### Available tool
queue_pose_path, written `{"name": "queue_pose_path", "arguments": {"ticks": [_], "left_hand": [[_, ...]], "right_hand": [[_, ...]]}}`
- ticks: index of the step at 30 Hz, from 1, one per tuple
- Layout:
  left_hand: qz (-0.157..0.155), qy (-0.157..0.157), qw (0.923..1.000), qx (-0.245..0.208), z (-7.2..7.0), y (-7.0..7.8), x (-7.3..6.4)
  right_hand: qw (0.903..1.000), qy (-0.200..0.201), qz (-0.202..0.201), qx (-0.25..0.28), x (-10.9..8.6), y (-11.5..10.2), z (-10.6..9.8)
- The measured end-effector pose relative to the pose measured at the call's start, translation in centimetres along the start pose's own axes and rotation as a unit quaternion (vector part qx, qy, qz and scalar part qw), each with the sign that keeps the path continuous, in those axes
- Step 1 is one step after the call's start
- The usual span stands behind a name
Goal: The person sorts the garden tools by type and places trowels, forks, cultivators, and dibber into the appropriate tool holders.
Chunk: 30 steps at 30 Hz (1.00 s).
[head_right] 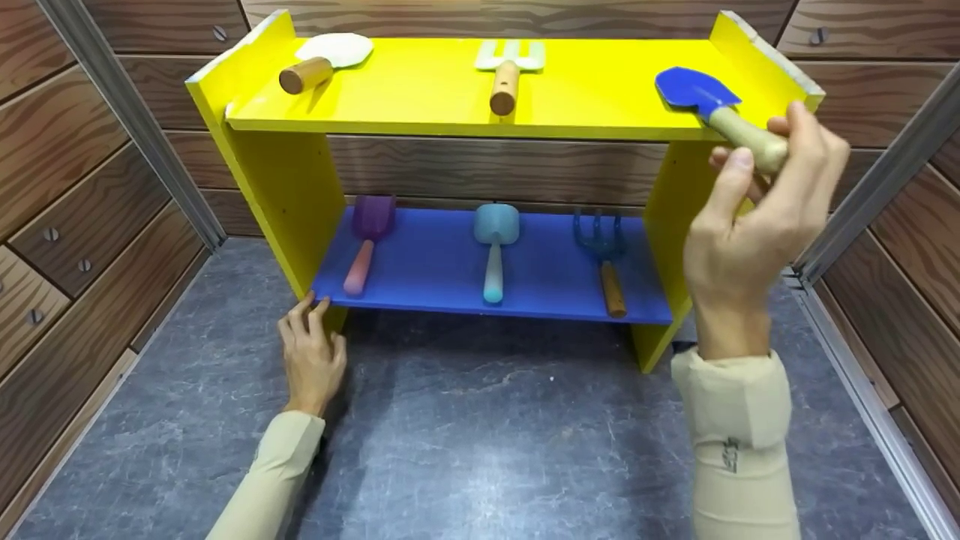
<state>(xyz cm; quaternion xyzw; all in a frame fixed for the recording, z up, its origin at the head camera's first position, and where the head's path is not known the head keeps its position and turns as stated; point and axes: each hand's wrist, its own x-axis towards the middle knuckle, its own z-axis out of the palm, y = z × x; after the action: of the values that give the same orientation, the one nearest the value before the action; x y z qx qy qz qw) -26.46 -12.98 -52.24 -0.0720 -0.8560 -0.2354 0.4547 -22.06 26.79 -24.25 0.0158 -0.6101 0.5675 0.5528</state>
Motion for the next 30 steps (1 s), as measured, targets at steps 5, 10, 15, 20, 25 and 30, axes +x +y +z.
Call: {"name": "queue_pose_path", "arguments": {"ticks": [5,10,15,20,25,30], "left_hand": [[0.001,-0.001,1.0,0.001,0.0,-0.1,-0.1],[-0.001,0.006,1.0,0.005,-0.1,-0.4,-0.2],[-0.004,0.005,1.0,-0.003,-0.1,-0.4,-0.2],[-0.002,0.003,1.0,-0.009,-0.1,-0.2,-0.3],[0.002,0.007,0.9999,-0.009,0.2,-0.1,-0.2],[0.006,0.009,0.9999,-0.007,0.1,-0.5,-0.4]], "right_hand": [[0.9982,-0.021,0.01,-0.055,1.0,0.3,0.6],[0.9629,-0.075,-0.11,-0.235,1.9,1.0,0.4],[0.9455,-0.071,-0.178,-0.263,2.5,1.6,0.8],[0.9395,-0.062,-0.209,-0.264,2.9,2.0,1.3],[0.9345,-0.065,-0.222,-0.27,3.2,2.3,1.5],[0.9363,-0.07,-0.221,-0.264,3.2,2.5,1.7]]}}
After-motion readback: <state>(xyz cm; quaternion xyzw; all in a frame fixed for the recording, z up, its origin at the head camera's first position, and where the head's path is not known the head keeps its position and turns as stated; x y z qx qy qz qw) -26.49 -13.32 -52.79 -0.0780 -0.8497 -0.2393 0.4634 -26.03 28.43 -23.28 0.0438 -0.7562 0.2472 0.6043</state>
